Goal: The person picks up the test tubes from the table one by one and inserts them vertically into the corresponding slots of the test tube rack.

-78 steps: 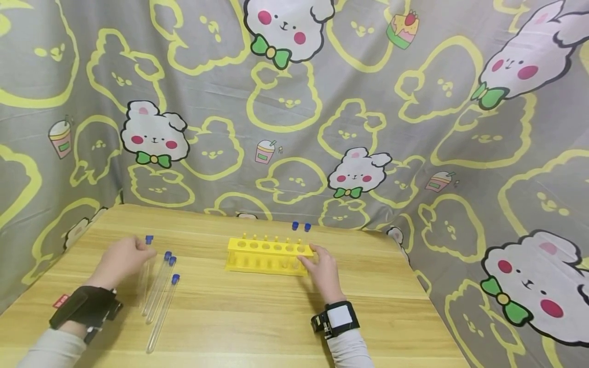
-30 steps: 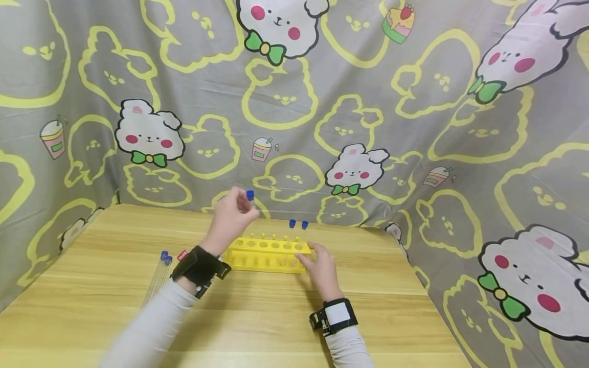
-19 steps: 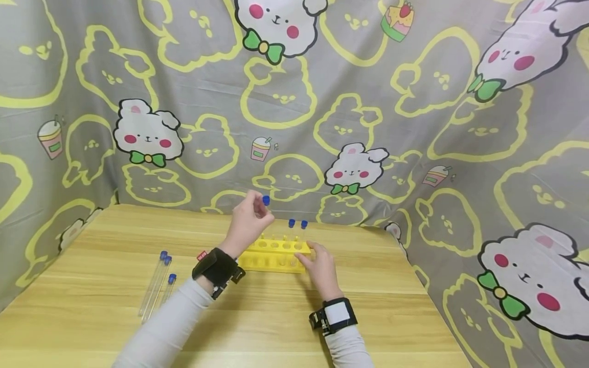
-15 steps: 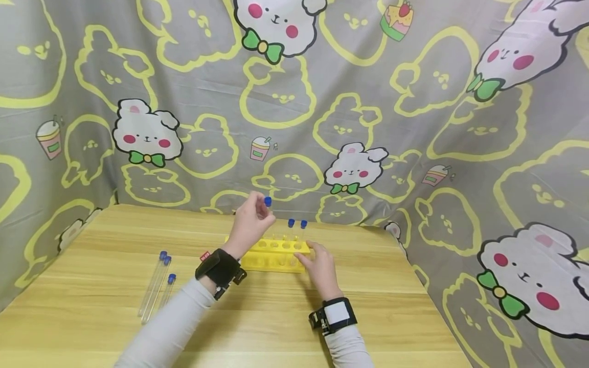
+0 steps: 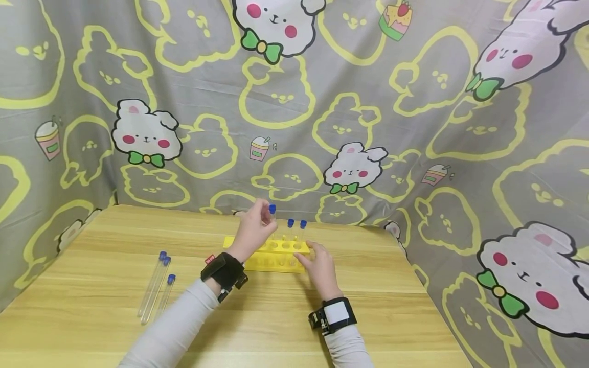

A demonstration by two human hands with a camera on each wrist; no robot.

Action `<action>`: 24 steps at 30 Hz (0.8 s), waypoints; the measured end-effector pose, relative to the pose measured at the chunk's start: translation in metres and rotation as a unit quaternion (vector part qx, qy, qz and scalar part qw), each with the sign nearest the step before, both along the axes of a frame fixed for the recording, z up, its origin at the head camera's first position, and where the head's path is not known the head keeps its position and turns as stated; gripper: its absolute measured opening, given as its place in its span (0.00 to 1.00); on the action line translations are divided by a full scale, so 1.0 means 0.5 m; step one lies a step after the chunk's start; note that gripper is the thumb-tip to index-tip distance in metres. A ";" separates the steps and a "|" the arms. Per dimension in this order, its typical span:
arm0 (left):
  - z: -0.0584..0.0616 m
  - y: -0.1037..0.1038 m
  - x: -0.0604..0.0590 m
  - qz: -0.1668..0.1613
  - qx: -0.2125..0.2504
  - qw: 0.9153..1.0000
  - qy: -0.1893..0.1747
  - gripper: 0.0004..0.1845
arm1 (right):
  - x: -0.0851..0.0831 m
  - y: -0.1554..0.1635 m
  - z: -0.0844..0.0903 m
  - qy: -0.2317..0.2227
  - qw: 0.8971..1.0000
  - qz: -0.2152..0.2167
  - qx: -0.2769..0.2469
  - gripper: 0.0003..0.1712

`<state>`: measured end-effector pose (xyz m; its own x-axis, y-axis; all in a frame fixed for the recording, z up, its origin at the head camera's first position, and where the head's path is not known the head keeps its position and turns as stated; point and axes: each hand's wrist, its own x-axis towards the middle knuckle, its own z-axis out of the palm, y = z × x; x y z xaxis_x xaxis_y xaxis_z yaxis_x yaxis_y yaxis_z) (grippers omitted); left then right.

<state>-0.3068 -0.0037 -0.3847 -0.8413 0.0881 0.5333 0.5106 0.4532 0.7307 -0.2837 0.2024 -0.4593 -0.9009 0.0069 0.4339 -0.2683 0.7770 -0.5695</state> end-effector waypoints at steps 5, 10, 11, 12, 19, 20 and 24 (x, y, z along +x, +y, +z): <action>-0.018 0.004 0.000 -0.005 -0.007 1.000 -0.022 0.16 | 0.002 -0.001 0.001 0.003 1.000 0.000 0.005 0.32; -0.034 0.009 0.001 -0.002 -0.023 0.998 -0.054 0.17 | 0.002 -0.002 0.001 0.002 1.000 -0.003 0.004 0.32; -0.036 0.011 0.001 -0.002 -0.026 0.998 -0.056 0.17 | 0.003 -0.002 0.001 0.000 1.000 -0.003 0.003 0.32; -0.039 0.012 0.001 -0.001 -0.029 0.998 -0.057 0.17 | 0.002 -0.001 0.001 -0.001 1.000 -0.005 0.003 0.32; -0.048 0.020 -0.001 -0.002 -0.046 0.998 -0.050 0.18 | 0.003 -0.001 0.000 0.004 1.000 -0.002 0.005 0.31; -0.050 0.020 -0.001 -0.002 -0.048 0.998 -0.049 0.18 | 0.003 -0.002 0.000 0.004 1.000 -0.002 0.004 0.31; -0.053 0.022 -0.002 -0.002 -0.053 0.997 -0.048 0.17 | 0.002 -0.001 0.001 0.008 1.000 0.000 0.004 0.31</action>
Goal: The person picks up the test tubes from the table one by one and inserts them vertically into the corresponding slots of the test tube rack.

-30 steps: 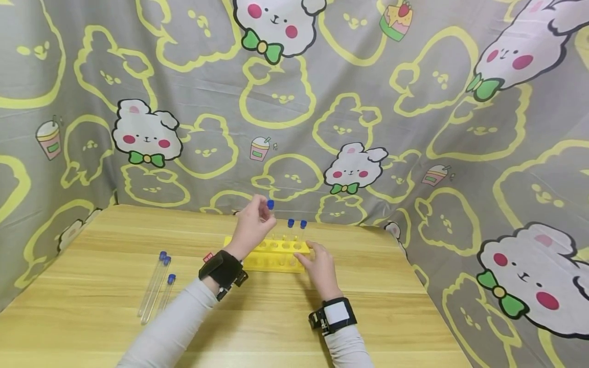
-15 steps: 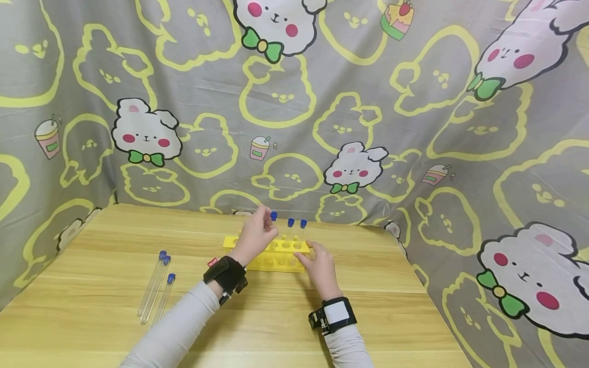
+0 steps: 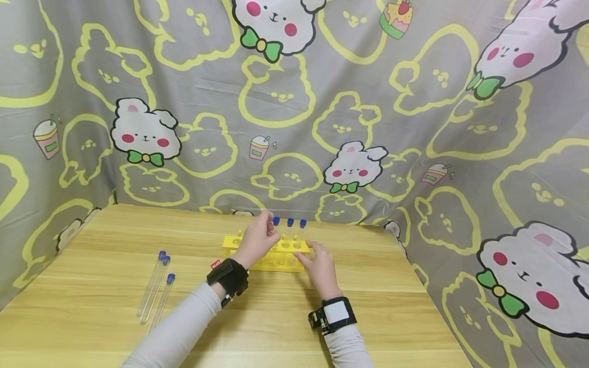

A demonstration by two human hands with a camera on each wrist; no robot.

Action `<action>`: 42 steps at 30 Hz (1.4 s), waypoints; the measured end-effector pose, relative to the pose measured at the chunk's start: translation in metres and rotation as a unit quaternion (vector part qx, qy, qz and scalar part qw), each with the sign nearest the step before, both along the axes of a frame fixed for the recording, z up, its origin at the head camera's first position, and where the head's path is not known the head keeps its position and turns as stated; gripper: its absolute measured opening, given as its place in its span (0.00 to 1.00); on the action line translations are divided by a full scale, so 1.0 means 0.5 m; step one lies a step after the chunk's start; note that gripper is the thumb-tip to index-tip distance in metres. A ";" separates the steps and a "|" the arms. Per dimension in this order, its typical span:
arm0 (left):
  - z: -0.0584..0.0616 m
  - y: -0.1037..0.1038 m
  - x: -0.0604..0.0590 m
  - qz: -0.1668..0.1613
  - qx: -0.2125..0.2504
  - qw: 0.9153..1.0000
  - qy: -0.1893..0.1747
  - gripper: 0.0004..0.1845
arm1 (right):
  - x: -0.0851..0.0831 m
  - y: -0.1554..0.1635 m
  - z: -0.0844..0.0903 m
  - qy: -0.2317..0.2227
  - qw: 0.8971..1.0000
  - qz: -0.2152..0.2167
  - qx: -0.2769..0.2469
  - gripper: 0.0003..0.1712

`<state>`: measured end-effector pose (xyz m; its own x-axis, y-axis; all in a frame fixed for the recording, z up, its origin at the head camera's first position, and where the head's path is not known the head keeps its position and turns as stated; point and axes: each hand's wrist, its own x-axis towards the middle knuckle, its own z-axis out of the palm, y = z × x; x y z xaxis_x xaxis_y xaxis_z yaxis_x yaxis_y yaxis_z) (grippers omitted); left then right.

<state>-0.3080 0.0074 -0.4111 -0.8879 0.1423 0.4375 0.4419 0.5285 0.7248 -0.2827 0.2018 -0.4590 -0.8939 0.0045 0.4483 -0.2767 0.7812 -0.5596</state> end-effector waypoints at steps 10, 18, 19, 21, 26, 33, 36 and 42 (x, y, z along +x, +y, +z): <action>-0.009 0.000 -0.003 0.004 -0.004 1.000 -0.006 0.17 | 0.000 -0.002 0.003 -0.007 1.000 0.000 -0.003 0.31; -0.009 0.003 -0.001 -0.007 0.006 0.999 -0.030 0.19 | 0.002 -0.001 0.004 -0.016 1.000 -0.003 -0.004 0.31; -0.010 0.004 -0.001 -0.008 0.006 0.999 -0.032 0.19 | 0.002 0.000 0.003 -0.017 1.000 -0.003 -0.004 0.31; -0.011 0.004 -0.001 -0.010 0.004 0.999 -0.036 0.19 | 0.002 0.000 0.002 -0.016 1.000 -0.002 -0.005 0.31; -0.010 0.003 0.001 -0.010 -0.001 0.999 -0.037 0.20 | -0.002 0.000 -0.001 -0.017 1.000 -0.003 -0.003 0.32; 0.007 -0.022 0.014 -0.001 -0.017 0.999 -0.049 0.22 | -0.002 0.001 -0.002 -0.020 1.000 -0.003 -0.004 0.32; 0.021 -0.047 0.022 0.004 -0.023 0.999 -0.049 0.22 | -0.001 0.001 -0.001 -0.027 1.000 -0.006 -0.007 0.33; 0.047 -0.110 0.038 0.015 -0.037 0.999 -0.026 0.21 | -0.004 0.002 -0.004 -0.028 1.000 -0.005 -0.008 0.33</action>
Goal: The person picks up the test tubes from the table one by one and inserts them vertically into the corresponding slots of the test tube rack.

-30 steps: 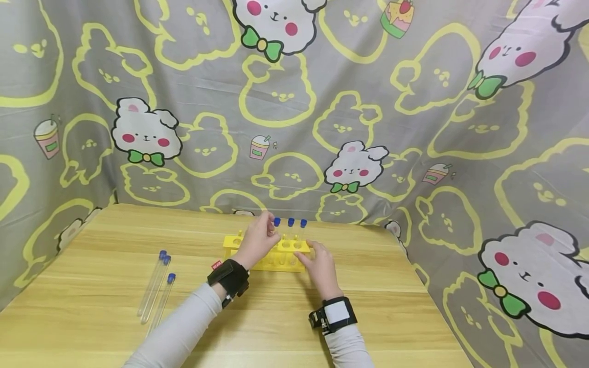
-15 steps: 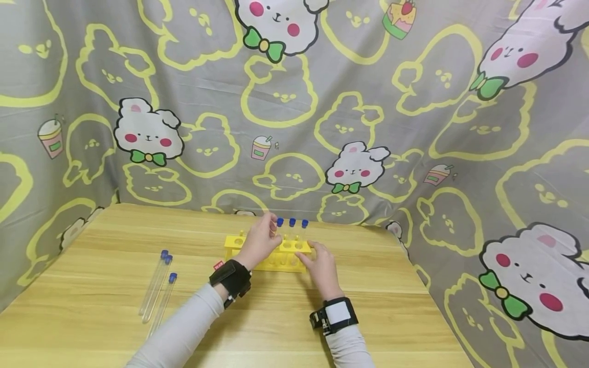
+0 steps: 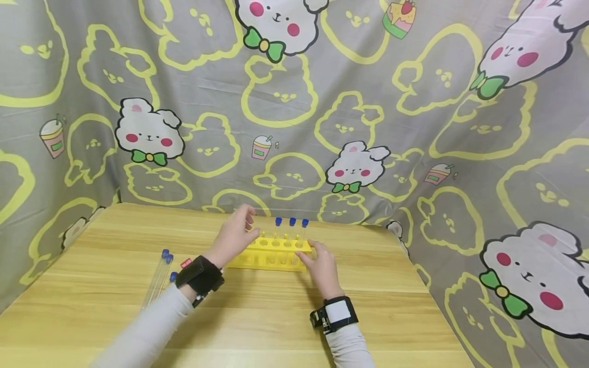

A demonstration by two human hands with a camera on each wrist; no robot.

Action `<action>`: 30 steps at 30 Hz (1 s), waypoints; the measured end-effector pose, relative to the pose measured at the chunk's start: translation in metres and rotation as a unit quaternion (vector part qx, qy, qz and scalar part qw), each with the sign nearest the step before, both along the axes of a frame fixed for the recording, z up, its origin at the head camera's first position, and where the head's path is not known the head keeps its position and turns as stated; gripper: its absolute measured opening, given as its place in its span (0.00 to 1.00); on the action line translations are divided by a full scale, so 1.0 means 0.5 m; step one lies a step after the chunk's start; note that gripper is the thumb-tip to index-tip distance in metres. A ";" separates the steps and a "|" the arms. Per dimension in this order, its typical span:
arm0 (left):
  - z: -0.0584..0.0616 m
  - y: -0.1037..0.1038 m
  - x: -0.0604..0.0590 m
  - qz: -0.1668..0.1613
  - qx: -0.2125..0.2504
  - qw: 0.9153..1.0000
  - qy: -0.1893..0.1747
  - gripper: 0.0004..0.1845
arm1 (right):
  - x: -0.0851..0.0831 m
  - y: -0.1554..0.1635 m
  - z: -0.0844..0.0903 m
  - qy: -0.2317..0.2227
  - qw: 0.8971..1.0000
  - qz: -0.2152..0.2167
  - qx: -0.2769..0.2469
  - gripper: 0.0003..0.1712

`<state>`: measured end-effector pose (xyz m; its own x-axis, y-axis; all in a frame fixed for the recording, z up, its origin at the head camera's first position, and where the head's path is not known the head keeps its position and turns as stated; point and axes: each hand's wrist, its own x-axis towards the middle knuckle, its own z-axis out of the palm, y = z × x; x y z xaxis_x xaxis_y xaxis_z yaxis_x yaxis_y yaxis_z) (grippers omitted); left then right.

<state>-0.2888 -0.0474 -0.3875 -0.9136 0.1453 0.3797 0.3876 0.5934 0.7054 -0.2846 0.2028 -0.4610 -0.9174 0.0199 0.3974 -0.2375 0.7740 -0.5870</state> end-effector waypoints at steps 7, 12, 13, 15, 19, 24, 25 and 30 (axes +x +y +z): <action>0.006 -0.087 0.024 0.013 -0.062 0.997 0.034 0.19 | -0.002 -0.003 0.000 -0.002 1.000 0.002 -0.001 0.33; 0.003 -0.143 0.048 0.017 -0.113 0.993 0.036 0.16 | -0.001 -0.003 0.002 -0.003 1.000 0.003 -0.004 0.33; 0.001 -0.155 0.053 0.017 -0.120 0.992 0.033 0.16 | -0.001 -0.003 0.002 -0.003 1.000 0.003 -0.004 0.33; -0.005 -0.178 0.061 0.018 -0.132 0.991 0.027 0.16 | 0.000 -0.004 0.003 -0.003 1.000 0.003 -0.003 0.33; -0.019 -0.226 0.073 0.021 -0.141 0.990 0.000 0.14 | 0.001 -0.004 0.004 -0.006 1.000 0.001 0.000 0.33; -0.037 -0.287 0.084 0.033 -0.145 0.988 -0.049 0.15 | 0.005 -0.005 0.006 -0.013 1.000 0.000 -0.004 0.33; -0.041 -0.299 0.084 0.036 -0.149 0.986 -0.061 0.15 | 0.005 -0.005 0.007 -0.015 1.000 -0.001 -0.006 0.34; -0.066 -0.351 0.085 0.056 -0.166 0.977 -0.122 0.17 | 0.007 -0.005 0.006 -0.013 1.000 -0.001 -0.008 0.33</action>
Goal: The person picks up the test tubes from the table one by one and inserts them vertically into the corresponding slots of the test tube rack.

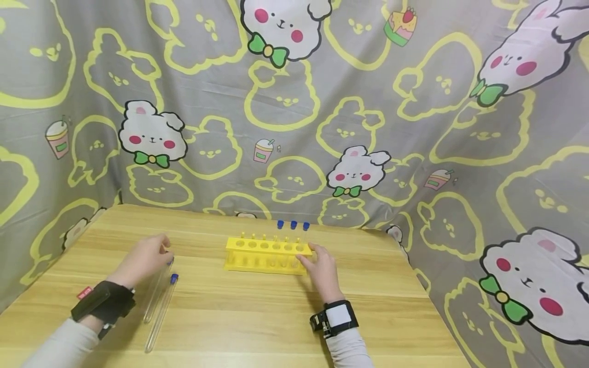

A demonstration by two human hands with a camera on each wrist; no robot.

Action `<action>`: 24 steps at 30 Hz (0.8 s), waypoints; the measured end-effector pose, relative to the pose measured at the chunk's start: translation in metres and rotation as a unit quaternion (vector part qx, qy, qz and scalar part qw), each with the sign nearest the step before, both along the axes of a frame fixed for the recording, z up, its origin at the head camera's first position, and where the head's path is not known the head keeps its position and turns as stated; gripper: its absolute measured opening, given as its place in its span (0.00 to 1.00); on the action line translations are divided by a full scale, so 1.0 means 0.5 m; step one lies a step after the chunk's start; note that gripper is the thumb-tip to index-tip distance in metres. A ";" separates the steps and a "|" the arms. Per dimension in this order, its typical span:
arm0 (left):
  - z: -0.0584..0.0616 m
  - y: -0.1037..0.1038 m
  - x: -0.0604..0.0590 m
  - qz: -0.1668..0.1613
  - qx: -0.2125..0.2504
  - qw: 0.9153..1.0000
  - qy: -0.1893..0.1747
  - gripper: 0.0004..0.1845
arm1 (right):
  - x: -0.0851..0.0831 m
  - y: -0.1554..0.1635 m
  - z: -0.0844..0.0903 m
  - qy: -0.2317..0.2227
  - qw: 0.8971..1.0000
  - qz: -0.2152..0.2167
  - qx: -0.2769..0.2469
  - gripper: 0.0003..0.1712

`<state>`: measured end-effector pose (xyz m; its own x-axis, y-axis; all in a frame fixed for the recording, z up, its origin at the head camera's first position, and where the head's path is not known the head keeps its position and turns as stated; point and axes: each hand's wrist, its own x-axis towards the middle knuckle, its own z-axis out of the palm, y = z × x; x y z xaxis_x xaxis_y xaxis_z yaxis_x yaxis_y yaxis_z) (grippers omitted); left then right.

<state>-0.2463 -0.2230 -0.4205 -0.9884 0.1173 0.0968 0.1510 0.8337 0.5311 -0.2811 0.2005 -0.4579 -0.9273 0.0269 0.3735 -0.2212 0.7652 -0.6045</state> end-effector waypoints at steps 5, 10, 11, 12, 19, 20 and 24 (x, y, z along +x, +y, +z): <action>-0.023 -0.031 -0.007 0.025 -0.026 0.999 -0.006 0.12 | 0.000 0.002 -0.003 0.007 1.000 -0.003 0.006 0.33; -0.044 -0.041 -0.014 0.032 -0.035 0.999 -0.026 0.12 | 0.000 0.004 -0.006 0.013 1.000 -0.003 0.004 0.33; -0.047 -0.042 -0.015 0.033 -0.035 0.998 -0.032 0.13 | 0.000 0.004 -0.007 0.013 1.000 -0.003 0.004 0.32; -0.050 -0.042 -0.015 0.034 -0.033 0.998 -0.041 0.13 | 0.000 0.004 -0.007 0.014 1.000 -0.003 0.004 0.32; -0.074 -0.046 -0.024 0.047 -0.023 0.997 -0.063 0.17 | 0.001 0.001 -0.007 0.012 1.000 -0.001 0.002 0.33; -0.077 -0.047 -0.025 0.047 -0.022 0.997 -0.062 0.18 | 0.000 0.001 -0.006 0.011 1.000 -0.001 0.002 0.33; -0.080 -0.047 -0.024 0.047 -0.014 0.996 -0.069 0.19 | 0.000 -0.001 -0.005 0.010 1.000 -0.002 0.003 0.33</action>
